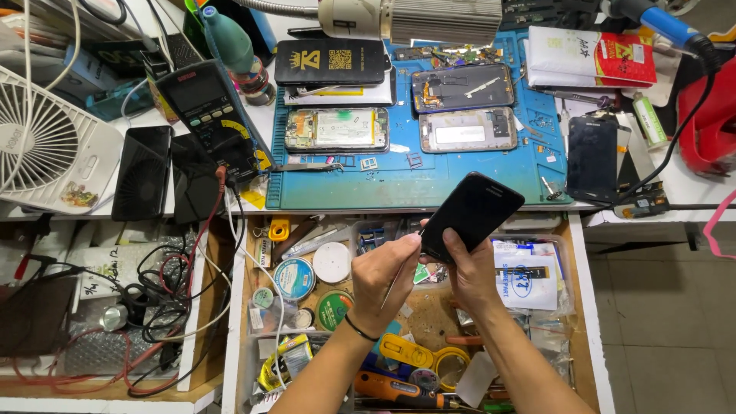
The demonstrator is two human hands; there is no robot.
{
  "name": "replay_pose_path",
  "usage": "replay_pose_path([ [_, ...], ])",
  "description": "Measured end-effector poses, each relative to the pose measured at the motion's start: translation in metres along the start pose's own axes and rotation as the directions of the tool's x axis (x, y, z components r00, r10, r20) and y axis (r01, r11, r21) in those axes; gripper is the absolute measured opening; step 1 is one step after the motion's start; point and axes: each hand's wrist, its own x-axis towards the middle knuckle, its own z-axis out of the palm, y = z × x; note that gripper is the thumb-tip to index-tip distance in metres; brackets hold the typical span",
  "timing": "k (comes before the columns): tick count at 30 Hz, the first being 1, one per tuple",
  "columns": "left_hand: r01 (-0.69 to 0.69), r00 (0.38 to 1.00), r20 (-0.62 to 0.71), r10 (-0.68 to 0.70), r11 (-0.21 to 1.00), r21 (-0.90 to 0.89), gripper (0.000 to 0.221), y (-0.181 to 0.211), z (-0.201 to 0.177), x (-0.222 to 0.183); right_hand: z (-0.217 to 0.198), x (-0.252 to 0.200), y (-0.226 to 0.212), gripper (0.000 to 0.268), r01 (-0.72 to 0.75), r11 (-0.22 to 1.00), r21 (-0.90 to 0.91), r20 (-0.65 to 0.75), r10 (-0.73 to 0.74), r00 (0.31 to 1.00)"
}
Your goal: A person is disassembling and inspecting the internal components of a mobile phone at a repair station.
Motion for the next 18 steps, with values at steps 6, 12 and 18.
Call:
replay_pose_path([
  [6,0.455,0.890,0.038,-0.455,0.878,-0.149,0.009,0.000,-0.003,0.001,0.004,0.005,-0.002,0.014,-0.055,0.998,-0.038,-0.030,0.054,0.998],
  [12,0.431,0.898,-0.026,-0.439,0.891,-0.146,0.013,0.011,-0.002,0.007,0.008,0.002,0.004,0.010,-0.137,0.989,0.051,-0.036,0.139,0.990],
  [18,0.428,0.900,-0.031,-0.436,0.894,-0.134,0.015,0.010,-0.001,0.006,0.019,-0.004,-0.008,0.010,-0.151,0.987,0.053,-0.039,0.153,0.987],
])
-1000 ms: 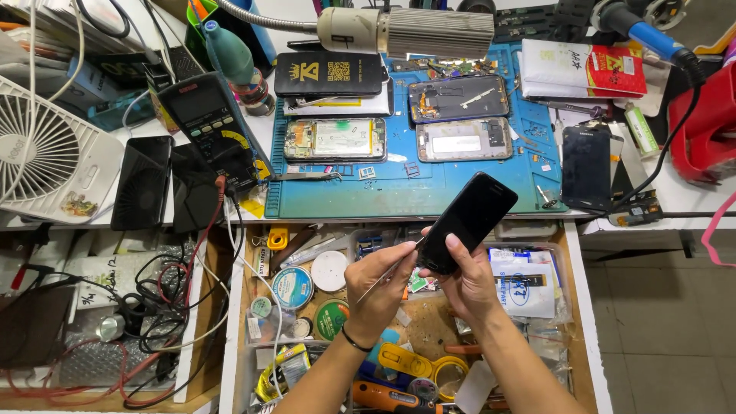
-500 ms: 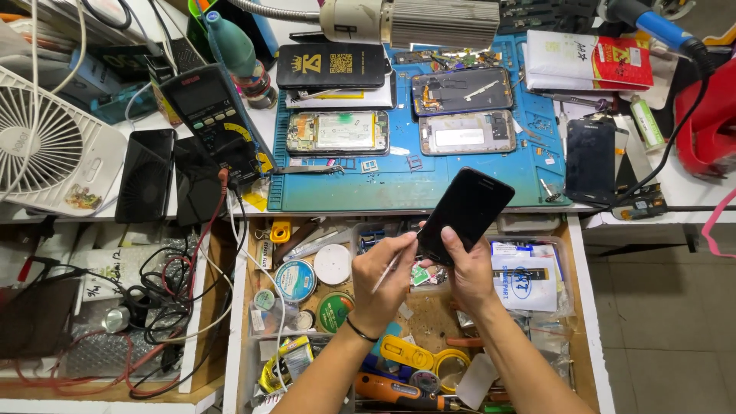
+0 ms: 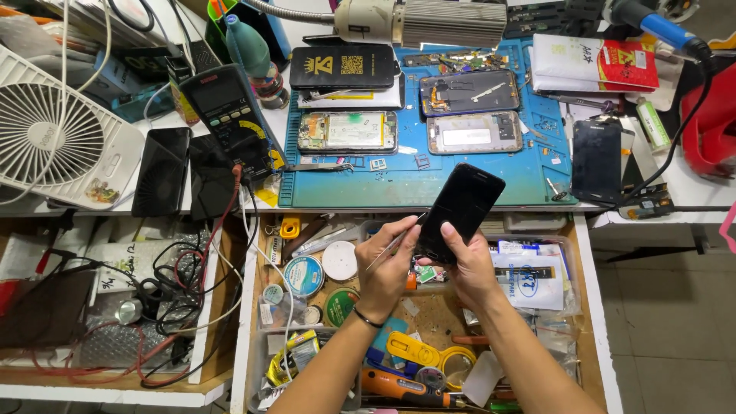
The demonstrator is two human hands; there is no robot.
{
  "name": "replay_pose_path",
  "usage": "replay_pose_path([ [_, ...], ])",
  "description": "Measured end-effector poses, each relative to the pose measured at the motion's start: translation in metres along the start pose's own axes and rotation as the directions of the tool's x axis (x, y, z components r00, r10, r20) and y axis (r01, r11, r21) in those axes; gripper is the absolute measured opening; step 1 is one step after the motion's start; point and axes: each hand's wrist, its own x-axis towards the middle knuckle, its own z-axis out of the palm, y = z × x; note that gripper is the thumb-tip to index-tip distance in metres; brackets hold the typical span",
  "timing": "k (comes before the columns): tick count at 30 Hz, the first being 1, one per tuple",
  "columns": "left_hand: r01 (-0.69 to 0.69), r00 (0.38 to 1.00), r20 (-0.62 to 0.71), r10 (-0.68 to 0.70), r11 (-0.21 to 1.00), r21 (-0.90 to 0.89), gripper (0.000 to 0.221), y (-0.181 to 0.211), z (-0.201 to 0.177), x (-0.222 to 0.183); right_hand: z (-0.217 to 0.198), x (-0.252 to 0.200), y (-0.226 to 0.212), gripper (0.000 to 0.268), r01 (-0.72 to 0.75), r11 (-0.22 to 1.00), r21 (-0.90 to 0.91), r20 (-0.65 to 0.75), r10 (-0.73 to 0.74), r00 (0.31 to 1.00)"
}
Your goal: A person is disassembling and inspecting the internal components of a mobile phone at a repair station.
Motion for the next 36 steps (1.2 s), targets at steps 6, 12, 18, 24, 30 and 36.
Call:
replay_pose_path([
  [6,-0.030,1.000,0.007,0.029,1.000,0.008,0.014,-0.002,0.000,-0.002,-0.005,0.002,0.009,0.008,0.018,1.000,0.001,-0.006,-0.018,1.000],
  [12,-0.120,0.989,0.083,0.125,0.991,-0.056,0.010,-0.006,-0.003,0.004,-0.009,0.003,0.013,0.006,0.074,0.995,-0.069,-0.014,-0.076,0.997],
  [18,-0.177,0.981,0.083,0.173,0.983,0.050,0.005,-0.007,-0.002,-0.004,-0.022,0.016,0.018,0.009,0.120,0.987,-0.108,0.013,-0.120,0.993],
  [24,-0.232,0.973,0.015,0.232,0.970,0.078,0.005,0.002,0.001,-0.020,-0.034,0.003,0.041,0.007,0.130,0.987,-0.091,-0.047,-0.135,0.990],
  [30,-0.239,0.971,-0.005,0.240,0.966,0.096,0.004,0.003,0.003,-0.029,-0.038,-0.011,0.039,0.006,0.169,0.975,-0.141,-0.059,-0.179,0.982],
  [36,-0.026,0.998,0.057,0.024,0.999,0.024,0.007,-0.004,-0.002,-0.017,-0.030,0.000,0.025,0.008,0.184,0.979,-0.089,-0.021,-0.186,0.982],
])
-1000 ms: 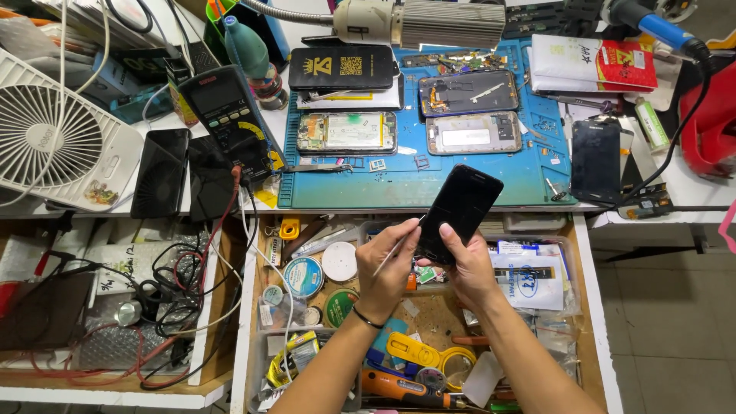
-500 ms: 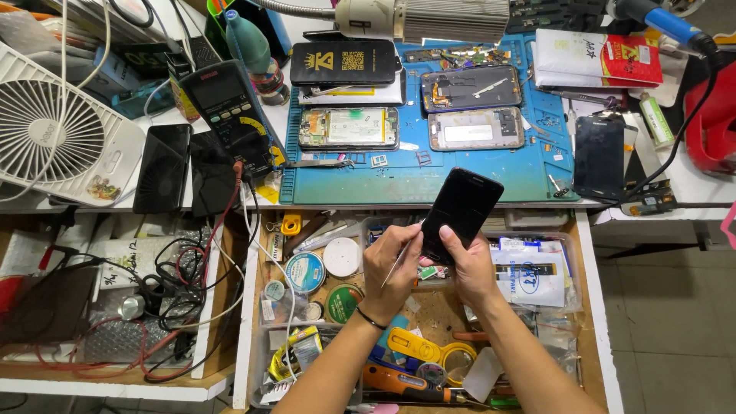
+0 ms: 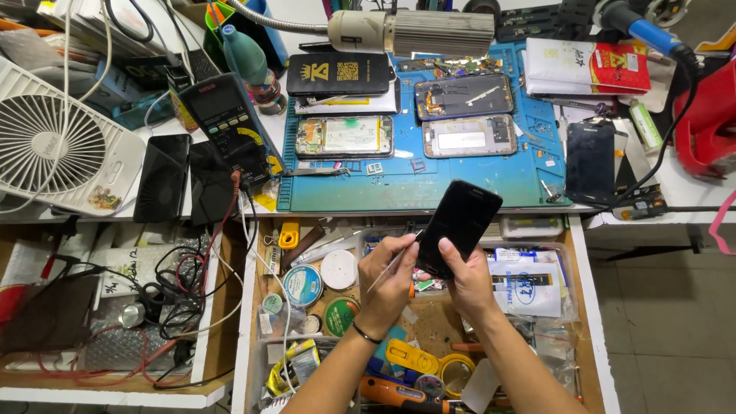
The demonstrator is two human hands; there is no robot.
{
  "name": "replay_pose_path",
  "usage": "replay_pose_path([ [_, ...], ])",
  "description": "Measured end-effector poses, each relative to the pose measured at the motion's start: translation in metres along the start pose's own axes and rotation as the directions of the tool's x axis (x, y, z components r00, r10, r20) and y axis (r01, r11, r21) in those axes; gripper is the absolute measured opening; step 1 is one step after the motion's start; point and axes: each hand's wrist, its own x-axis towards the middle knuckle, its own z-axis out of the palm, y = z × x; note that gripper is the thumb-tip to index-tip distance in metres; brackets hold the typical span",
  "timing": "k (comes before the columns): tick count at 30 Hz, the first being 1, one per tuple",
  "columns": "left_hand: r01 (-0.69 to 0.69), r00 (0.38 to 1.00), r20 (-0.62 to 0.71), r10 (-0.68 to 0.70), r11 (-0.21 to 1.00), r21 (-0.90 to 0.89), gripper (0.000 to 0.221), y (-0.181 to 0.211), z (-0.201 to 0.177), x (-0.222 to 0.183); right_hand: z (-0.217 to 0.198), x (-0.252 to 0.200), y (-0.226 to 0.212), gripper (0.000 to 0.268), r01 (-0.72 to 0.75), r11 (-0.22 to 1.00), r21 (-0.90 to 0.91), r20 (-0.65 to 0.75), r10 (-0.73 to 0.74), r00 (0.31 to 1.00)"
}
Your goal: A person is disassembling and inspecting the internal components of a mobile phone at a repair station.
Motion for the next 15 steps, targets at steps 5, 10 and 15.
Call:
replay_pose_path([
  [5,0.122,0.987,0.116,-0.114,0.991,-0.061,0.010,0.012,-0.002,0.028,0.020,-0.008,-0.029,0.010,-0.088,0.989,0.117,0.028,0.086,0.996],
  [10,0.126,0.990,0.077,-0.116,0.982,-0.138,0.012,-0.001,0.004,0.023,0.017,-0.001,-0.035,0.012,-0.111,0.985,0.134,0.034,0.108,0.994],
  [15,0.151,0.986,0.087,-0.143,0.983,-0.102,0.013,-0.010,-0.008,0.016,0.016,0.003,-0.019,0.008,-0.154,0.977,0.146,0.067,0.145,0.987],
])
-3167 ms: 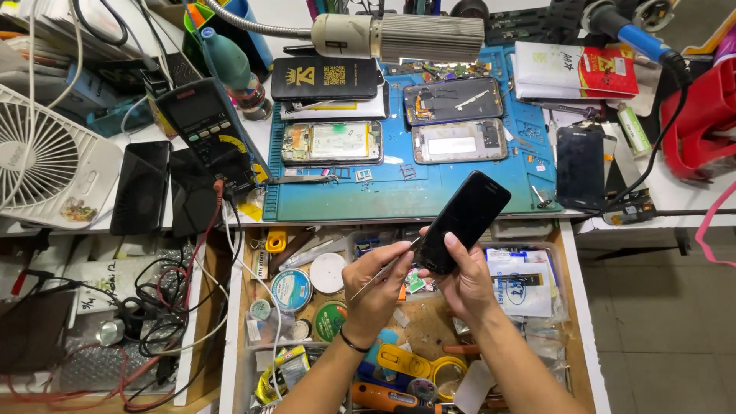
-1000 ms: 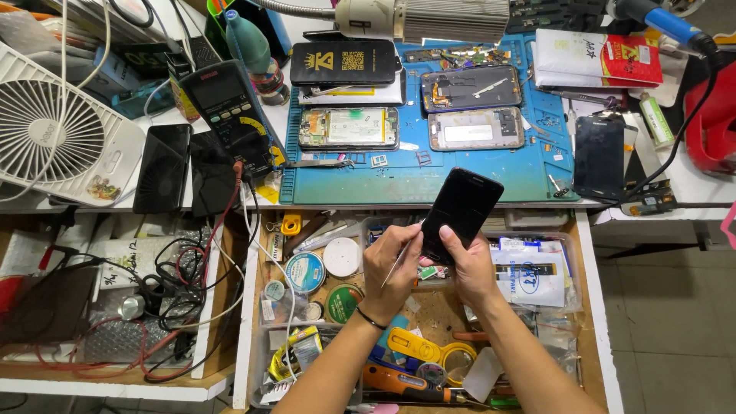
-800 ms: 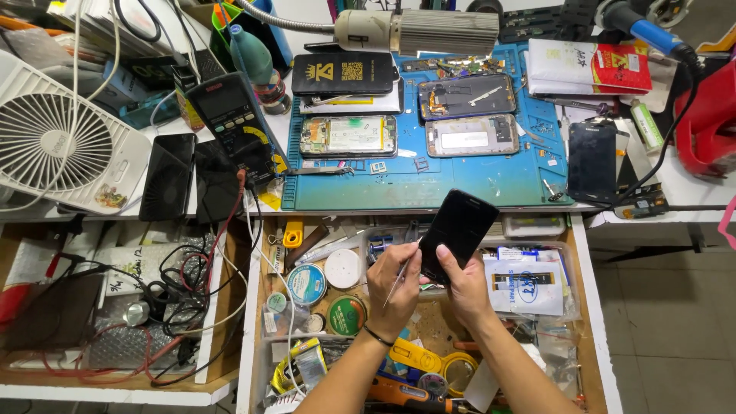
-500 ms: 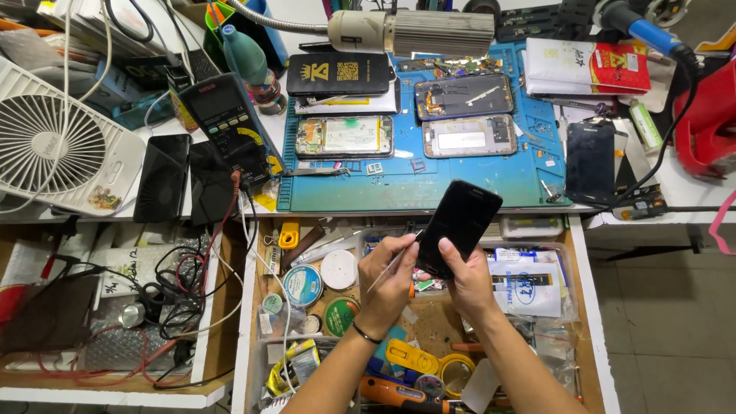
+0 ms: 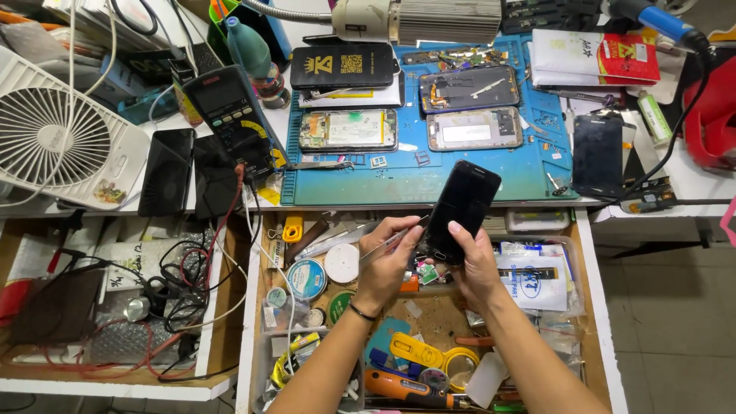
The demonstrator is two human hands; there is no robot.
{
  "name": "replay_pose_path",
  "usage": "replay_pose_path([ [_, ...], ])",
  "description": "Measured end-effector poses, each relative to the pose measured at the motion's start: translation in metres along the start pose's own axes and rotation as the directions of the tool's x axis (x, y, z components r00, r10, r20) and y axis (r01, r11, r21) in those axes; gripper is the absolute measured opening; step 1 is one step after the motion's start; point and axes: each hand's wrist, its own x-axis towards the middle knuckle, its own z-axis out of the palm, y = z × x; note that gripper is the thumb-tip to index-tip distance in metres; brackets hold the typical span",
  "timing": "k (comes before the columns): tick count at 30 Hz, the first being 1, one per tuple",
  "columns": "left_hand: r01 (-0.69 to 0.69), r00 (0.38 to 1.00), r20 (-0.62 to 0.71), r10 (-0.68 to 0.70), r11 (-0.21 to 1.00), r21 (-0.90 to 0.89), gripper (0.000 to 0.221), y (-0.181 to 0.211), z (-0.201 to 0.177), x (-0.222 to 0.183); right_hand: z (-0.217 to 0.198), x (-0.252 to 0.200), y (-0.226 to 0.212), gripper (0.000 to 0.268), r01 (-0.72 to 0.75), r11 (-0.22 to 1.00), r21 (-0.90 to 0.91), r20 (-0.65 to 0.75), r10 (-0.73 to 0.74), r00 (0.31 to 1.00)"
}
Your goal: A person is disassembling and inspecting the internal components of a mobile phone at a repair station.
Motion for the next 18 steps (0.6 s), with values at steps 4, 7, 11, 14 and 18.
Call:
replay_pose_path([
  [4,0.003,1.000,-0.025,-0.002,0.999,0.036,0.014,-0.006,-0.001,-0.001,-0.003,0.002,0.005,0.009,-0.039,0.999,0.004,0.017,0.039,0.999],
  [7,0.006,1.000,-0.016,-0.006,1.000,0.016,0.014,-0.011,-0.002,0.000,0.006,-0.003,-0.004,0.007,-0.055,0.998,-0.001,0.003,0.055,0.998],
  [11,0.012,1.000,-0.015,-0.012,1.000,0.025,0.014,-0.014,-0.002,0.002,0.006,-0.002,-0.006,0.008,-0.087,0.996,0.000,0.013,0.087,0.996],
  [14,0.015,1.000,-0.013,-0.014,1.000,0.027,0.015,-0.018,-0.004,0.002,0.009,-0.003,-0.008,0.008,-0.099,0.995,-0.014,0.024,0.099,0.995],
  [18,0.036,0.999,-0.006,-0.036,0.998,0.054,0.016,-0.018,-0.003,0.003,0.007,0.000,-0.007,0.010,-0.110,0.994,-0.025,0.035,0.111,0.993],
])
